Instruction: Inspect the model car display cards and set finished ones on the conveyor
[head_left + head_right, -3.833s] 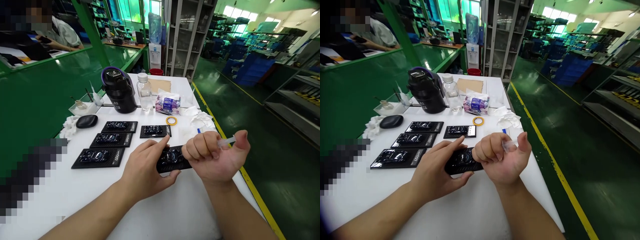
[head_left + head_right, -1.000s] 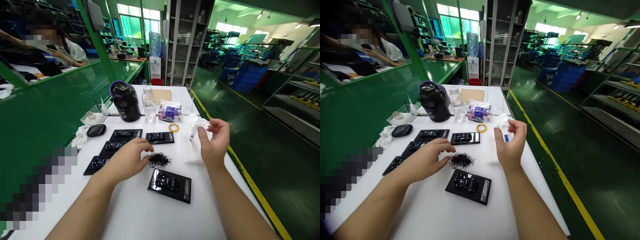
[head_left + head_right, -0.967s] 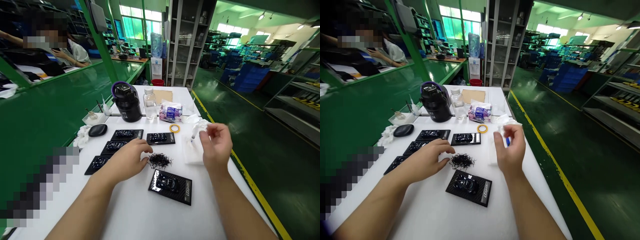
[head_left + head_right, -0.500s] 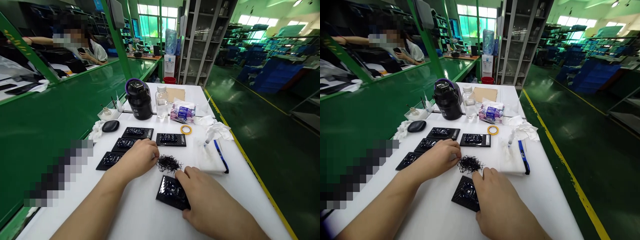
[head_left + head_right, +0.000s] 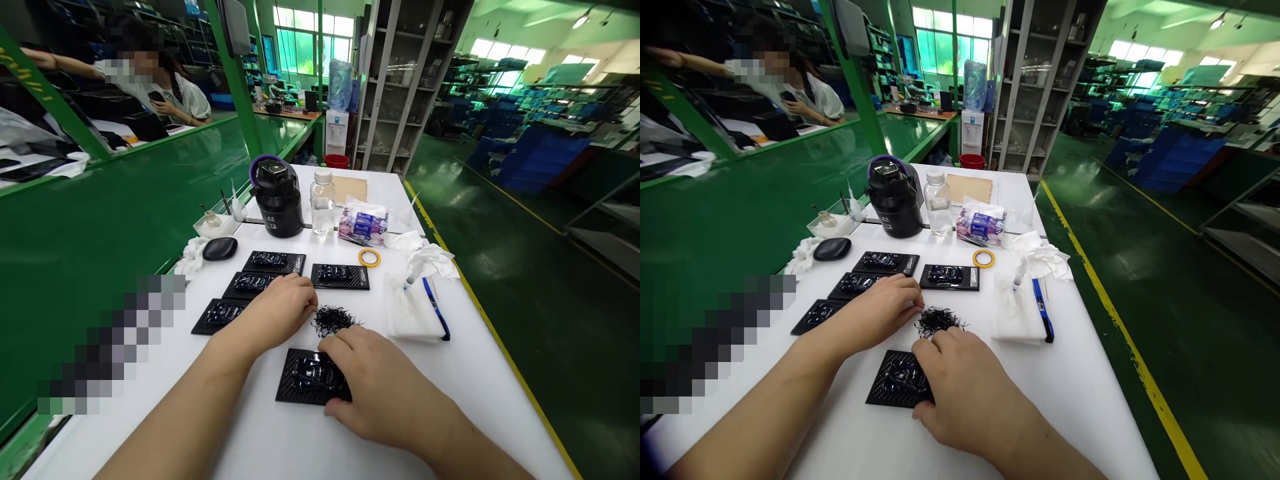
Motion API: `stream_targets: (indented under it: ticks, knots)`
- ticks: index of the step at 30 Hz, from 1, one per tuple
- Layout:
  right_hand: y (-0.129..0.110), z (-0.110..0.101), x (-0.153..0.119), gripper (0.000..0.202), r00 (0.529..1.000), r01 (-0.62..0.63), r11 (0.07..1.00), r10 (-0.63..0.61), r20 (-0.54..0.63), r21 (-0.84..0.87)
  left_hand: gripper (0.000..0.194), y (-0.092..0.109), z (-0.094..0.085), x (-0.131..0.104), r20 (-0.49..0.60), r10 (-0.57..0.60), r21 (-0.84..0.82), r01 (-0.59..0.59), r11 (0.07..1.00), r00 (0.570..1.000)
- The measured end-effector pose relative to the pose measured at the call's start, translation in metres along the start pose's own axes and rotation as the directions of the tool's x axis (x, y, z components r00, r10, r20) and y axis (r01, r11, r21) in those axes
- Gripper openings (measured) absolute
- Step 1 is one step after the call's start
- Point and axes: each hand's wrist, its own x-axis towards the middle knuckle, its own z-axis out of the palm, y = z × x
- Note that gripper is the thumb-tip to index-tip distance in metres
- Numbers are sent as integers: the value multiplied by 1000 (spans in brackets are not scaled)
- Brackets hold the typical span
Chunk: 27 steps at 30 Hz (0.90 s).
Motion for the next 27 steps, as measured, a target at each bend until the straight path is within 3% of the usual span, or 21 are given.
stream_targets:
  ticks: [6,13,20,22,24,27]
  knots:
    - [-3,4,-1,39,995,90,996,-90,38,3,22,1,5,2,-49,9,22,-8,1000,999]
    - [-1,4,-1,52,994,93,995,-94,47,28,21,-2,4,2,-46,39,23,-37,999,998]
    - [4,4,1,50,992,117,992,-119,33,45,23,2,-9,-1,-83,26,-142,-38,989,996]
    - [6,3,1,45,992,122,989,-120,-30,80,23,5,-10,-1,-124,32,-177,-54,983,992]
    - [8,2,4,30,982,96,983,-68,-174,157,22,8,-9,-1,-146,44,-197,-72,978,988]
    - [16,-1,8,9,897,34,951,106,-429,306,21,14,-7,-2,-137,54,-220,-84,972,989]
